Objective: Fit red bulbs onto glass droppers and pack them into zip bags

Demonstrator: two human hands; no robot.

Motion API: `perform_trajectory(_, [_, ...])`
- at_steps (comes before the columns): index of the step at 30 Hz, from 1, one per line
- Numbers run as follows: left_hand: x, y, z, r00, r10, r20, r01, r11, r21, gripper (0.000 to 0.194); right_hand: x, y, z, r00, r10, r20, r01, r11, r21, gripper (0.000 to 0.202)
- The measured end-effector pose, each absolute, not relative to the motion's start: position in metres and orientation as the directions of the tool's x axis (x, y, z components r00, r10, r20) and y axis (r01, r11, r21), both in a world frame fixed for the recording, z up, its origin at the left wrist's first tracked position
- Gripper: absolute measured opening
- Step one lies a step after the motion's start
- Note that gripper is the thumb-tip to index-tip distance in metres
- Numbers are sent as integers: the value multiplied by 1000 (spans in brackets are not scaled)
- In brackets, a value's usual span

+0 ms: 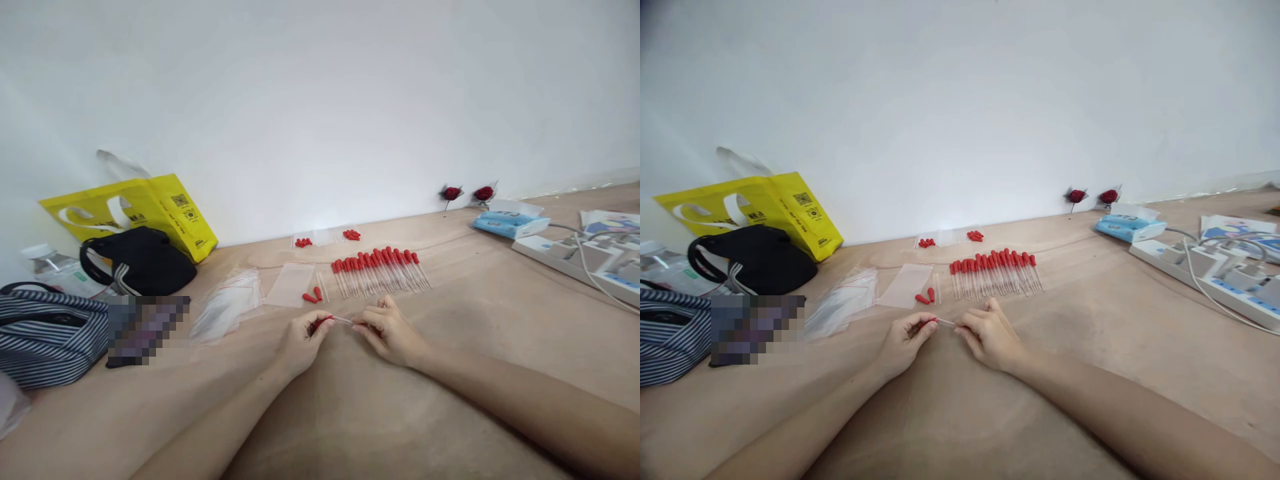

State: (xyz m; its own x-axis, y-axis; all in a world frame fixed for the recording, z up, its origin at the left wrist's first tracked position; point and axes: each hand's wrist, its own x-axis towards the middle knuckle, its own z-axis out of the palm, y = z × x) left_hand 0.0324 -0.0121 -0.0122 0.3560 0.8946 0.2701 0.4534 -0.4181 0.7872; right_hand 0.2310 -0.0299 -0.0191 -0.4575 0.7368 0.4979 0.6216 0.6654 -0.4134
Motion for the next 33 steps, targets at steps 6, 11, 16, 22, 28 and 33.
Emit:
perform_trajectory(6, [29, -17, -11, 419, 838, 350, 551, -541, 636, 17, 235, -26, -16, -542, 646, 537, 602, 745, -289, 20])
perform_trajectory(11, [30, -20, -10, 535, 741, 406, 555, -670, 493, 14, 241, -20, -17, -572, 538, 620, 571, 803, -170, 22])
perform_trajectory(16, [31, -21, -11, 579, 685, 443, 562, -729, 391, 14, 239, -23, -19, -562, 554, 614, 576, 795, -190, 21])
perform_trajectory(22, [31, -22, -11, 631, 624, 461, 549, -779, 302, 15, 233, -27, -22, -575, 594, 563, 588, 778, -221, 21])
perform_trajectory(28, [33, -22, -9, 655, 599, 460, 517, -800, 305, 15, 231, -25, -21, -613, 630, 476, 589, 767, -256, 20])
perform_trajectory(33, [32, -20, -7, 625, 639, 449, 532, -769, 355, 14, 234, -24, -15, -619, 659, 428, 600, 748, -285, 21])
